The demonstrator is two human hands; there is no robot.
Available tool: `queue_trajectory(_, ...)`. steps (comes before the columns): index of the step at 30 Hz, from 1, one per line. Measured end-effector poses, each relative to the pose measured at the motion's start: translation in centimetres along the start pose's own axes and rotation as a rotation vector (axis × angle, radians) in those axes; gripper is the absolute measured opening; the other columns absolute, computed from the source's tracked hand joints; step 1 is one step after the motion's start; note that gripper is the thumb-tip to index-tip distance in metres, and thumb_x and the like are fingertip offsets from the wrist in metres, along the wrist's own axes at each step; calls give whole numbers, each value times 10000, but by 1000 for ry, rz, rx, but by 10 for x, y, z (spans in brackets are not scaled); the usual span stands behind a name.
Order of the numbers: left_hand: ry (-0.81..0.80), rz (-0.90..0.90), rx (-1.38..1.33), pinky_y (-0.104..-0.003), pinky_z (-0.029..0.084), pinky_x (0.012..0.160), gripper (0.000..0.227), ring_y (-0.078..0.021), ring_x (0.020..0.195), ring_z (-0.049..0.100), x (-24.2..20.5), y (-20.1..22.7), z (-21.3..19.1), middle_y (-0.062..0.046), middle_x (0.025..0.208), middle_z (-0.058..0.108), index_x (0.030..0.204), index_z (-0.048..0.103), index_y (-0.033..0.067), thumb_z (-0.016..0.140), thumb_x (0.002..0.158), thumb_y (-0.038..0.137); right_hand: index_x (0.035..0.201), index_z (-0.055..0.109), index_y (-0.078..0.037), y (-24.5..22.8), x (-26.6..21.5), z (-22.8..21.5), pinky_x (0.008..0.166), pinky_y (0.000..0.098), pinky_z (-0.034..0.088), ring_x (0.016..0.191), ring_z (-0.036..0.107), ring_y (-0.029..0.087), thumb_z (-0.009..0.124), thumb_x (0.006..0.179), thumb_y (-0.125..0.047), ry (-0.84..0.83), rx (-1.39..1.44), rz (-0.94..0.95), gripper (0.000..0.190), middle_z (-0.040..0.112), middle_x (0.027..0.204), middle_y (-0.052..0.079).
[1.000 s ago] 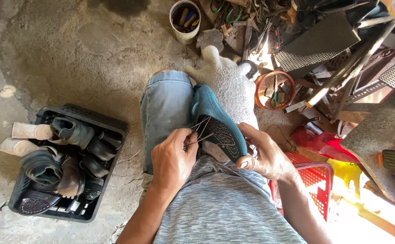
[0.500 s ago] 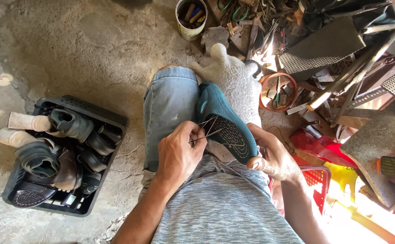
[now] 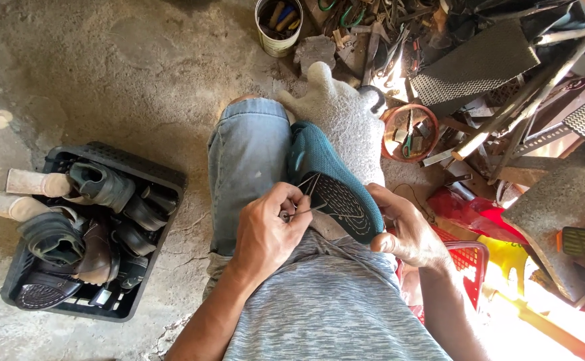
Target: The person sits on the floor and sews a teal slipper using a needle and thread. They repeatedly pull the thread through the slipper's sole and upper, adjusting the slipper's position on their lap.
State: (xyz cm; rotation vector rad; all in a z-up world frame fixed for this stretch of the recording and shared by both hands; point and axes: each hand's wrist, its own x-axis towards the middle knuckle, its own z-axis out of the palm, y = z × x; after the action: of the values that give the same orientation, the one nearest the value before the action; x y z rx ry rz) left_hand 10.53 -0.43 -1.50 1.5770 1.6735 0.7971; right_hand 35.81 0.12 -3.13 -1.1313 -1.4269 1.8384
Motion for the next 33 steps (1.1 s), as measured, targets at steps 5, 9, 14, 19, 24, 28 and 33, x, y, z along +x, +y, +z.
queue_trajectory(5, -194, -191, -277, -415, 541, 524, 95, -364, 599, 711, 0, 7, 2, -120, 582, 661, 804, 689, 101, 757, 839, 156, 1116, 713, 45, 16, -23, -26, 600, 335, 457, 727, 578, 211, 756, 858, -443, 375, -100, 313, 553, 637, 829, 149)
queue_trajectory(9, -211, -249, -310, -391, 554, 543, 88, -321, 598, 725, 0, 4, 6, -113, 588, 680, 801, 711, 95, 755, 844, 157, 880, 655, -47, 33, -41, -38, 537, 200, 286, 590, 439, 63, 673, 1020, -237, 687, -170, 417, 236, 461, 616, -8)
queue_trajectory(14, -271, -309, -246, -466, 558, 589, 100, -407, 694, 740, 2, 8, 4, -163, 654, 709, 814, 730, 77, 750, 812, 175, 891, 686, -123, 67, -54, -37, 885, 418, 577, 1192, 688, 362, 519, 1062, -250, 594, 453, -193, 270, 698, 1204, 234)
queue_trajectory(19, -340, -277, -164, -429, 532, 576, 111, -299, 637, 684, 2, 8, 2, -94, 673, 707, 810, 674, 75, 719, 829, 175, 953, 622, -80, 22, -45, -17, 736, 404, 550, 942, 632, 317, 507, 1086, -257, 284, 768, -467, 250, 648, 1100, 189)
queue_trajectory(24, -339, -383, -134, -502, 543, 617, 151, -425, 751, 731, 2, 4, 3, -140, 678, 725, 797, 739, 106, 743, 795, 257, 1390, 529, 118, -44, -6, 15, 406, 189, 457, 630, 643, 148, 778, 825, -530, 161, 180, -238, 896, 528, 870, 103)
queue_trajectory(28, -357, -354, -88, -490, 562, 602, 145, -419, 747, 734, 0, 4, 6, -123, 682, 734, 771, 750, 126, 679, 810, 247, 1514, 479, -26, -30, -12, 7, 460, 328, 469, 585, 564, 210, 708, 667, -776, 79, -297, 171, 1155, 627, 844, 175)
queue_trajectory(33, -369, -287, -116, -496, 567, 587, 125, -427, 754, 733, 5, 12, 12, -133, 689, 732, 780, 744, 121, 681, 813, 224, 1380, 645, -53, -1, -30, -2, 477, 291, 439, 609, 545, 167, 704, 716, -737, 121, -290, 197, 955, 595, 801, 107)
